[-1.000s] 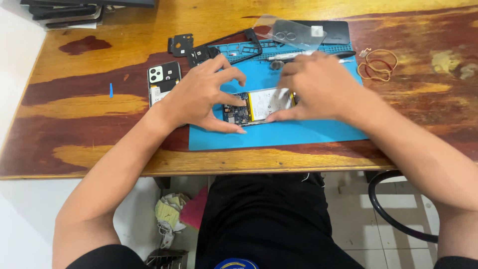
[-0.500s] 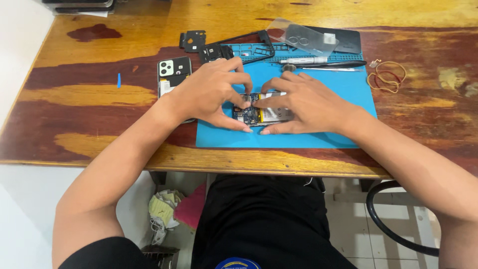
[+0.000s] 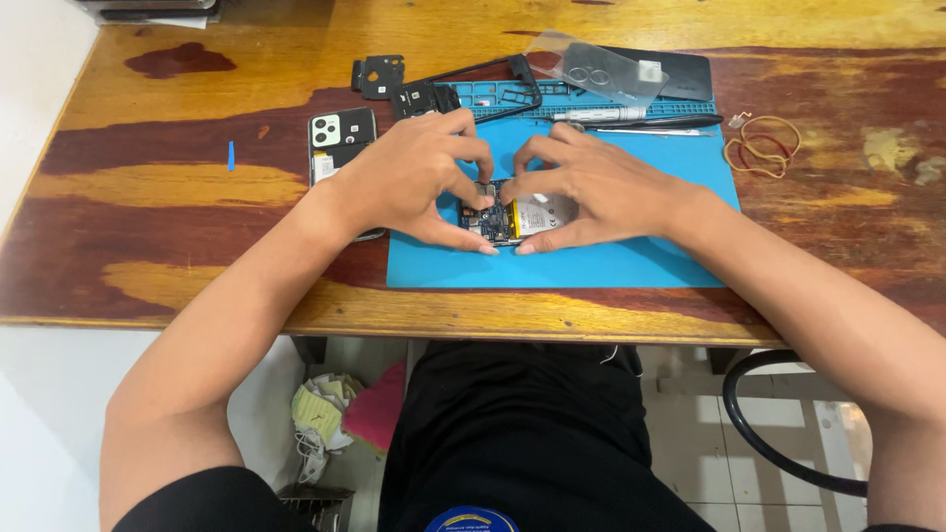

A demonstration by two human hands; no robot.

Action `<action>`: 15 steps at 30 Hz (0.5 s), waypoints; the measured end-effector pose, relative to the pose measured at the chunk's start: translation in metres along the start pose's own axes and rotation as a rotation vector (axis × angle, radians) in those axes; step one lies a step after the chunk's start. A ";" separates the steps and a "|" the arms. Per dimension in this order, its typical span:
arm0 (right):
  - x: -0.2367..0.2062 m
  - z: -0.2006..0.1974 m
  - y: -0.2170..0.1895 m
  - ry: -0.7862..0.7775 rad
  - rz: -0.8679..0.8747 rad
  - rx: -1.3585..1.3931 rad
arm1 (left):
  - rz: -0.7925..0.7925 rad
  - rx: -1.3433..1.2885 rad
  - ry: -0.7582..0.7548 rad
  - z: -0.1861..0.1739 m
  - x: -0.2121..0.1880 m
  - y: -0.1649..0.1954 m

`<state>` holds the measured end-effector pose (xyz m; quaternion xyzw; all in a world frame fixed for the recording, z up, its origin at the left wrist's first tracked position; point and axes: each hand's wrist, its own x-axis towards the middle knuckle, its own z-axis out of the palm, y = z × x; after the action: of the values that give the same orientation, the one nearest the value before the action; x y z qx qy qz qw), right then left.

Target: The person uses a spoon to scrape residue from a camera module, then places the module aside. They install a battery into the phone chassis, connect the ribbon cable, and close the device. Finally, they wipe the screen with the spoon.

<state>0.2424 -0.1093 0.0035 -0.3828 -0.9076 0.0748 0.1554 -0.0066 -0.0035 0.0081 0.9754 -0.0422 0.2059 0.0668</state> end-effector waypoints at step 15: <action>-0.001 0.003 0.010 0.126 -0.099 0.062 | 0.076 0.074 0.060 -0.005 0.000 0.006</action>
<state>0.2488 -0.1036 -0.0018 -0.3364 -0.9110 0.0707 0.2276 -0.0089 -0.0083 0.0129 0.9682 -0.0698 0.2391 0.0242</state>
